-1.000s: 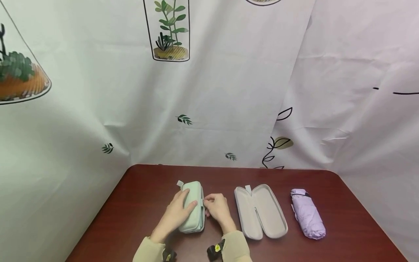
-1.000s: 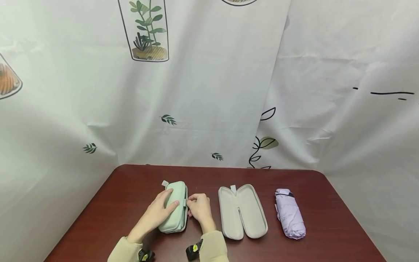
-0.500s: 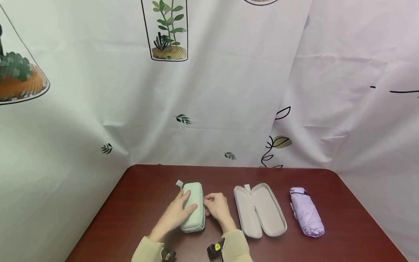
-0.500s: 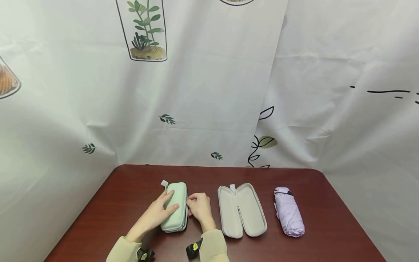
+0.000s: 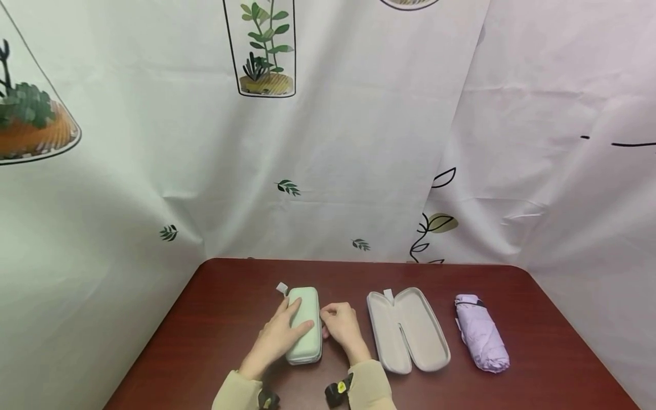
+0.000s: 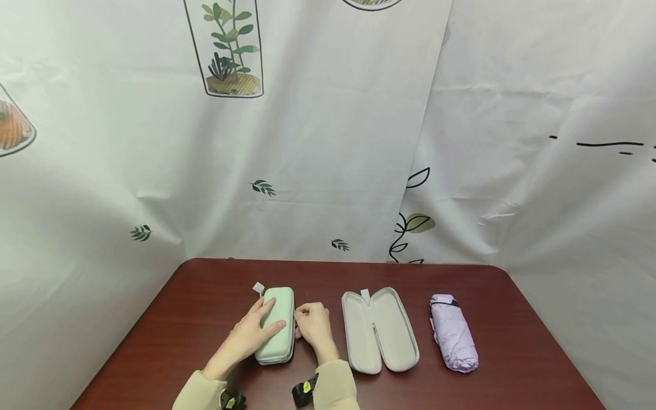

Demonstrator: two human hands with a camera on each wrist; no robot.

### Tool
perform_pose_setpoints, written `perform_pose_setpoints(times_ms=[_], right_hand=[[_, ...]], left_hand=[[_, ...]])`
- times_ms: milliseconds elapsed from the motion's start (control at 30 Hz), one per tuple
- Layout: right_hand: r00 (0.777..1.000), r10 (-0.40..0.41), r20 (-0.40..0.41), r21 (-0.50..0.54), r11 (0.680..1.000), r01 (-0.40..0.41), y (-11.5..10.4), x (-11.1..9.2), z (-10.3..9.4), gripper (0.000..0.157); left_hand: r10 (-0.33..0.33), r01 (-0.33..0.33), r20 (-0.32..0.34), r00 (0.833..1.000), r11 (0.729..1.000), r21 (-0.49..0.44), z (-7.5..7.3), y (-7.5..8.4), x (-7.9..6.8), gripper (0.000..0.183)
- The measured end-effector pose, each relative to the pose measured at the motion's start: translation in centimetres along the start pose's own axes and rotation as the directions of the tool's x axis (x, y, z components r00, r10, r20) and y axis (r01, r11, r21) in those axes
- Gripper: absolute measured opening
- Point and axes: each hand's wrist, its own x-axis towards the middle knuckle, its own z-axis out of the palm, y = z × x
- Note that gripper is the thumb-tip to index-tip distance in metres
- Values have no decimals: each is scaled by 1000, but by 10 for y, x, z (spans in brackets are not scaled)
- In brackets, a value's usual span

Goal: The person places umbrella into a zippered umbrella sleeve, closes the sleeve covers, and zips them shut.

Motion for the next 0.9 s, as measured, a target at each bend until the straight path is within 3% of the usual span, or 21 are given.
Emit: perform_pose_setpoints(times_ms=[333,600,767,900], right_hand=[[1000,-11,-6,-32,999,11,0,-1,1,17],[1000,-27,12,-60,998,28,-5,-3,1,17],[996,-88,16,-106,990,89,-12,-2,-1,19],[990,-140,25,-165,976,142,-16,-1,-3,30]], left_hand=[[-22,21,14,1000,998,66,1,12,-5,69],[-21,21,4,1000,998,65,2,9,-5,69],[-24,25,-17,1000,999,47,1,8,-5,70],[-18,19,-24,1000,999,33,1,9,-5,72]])
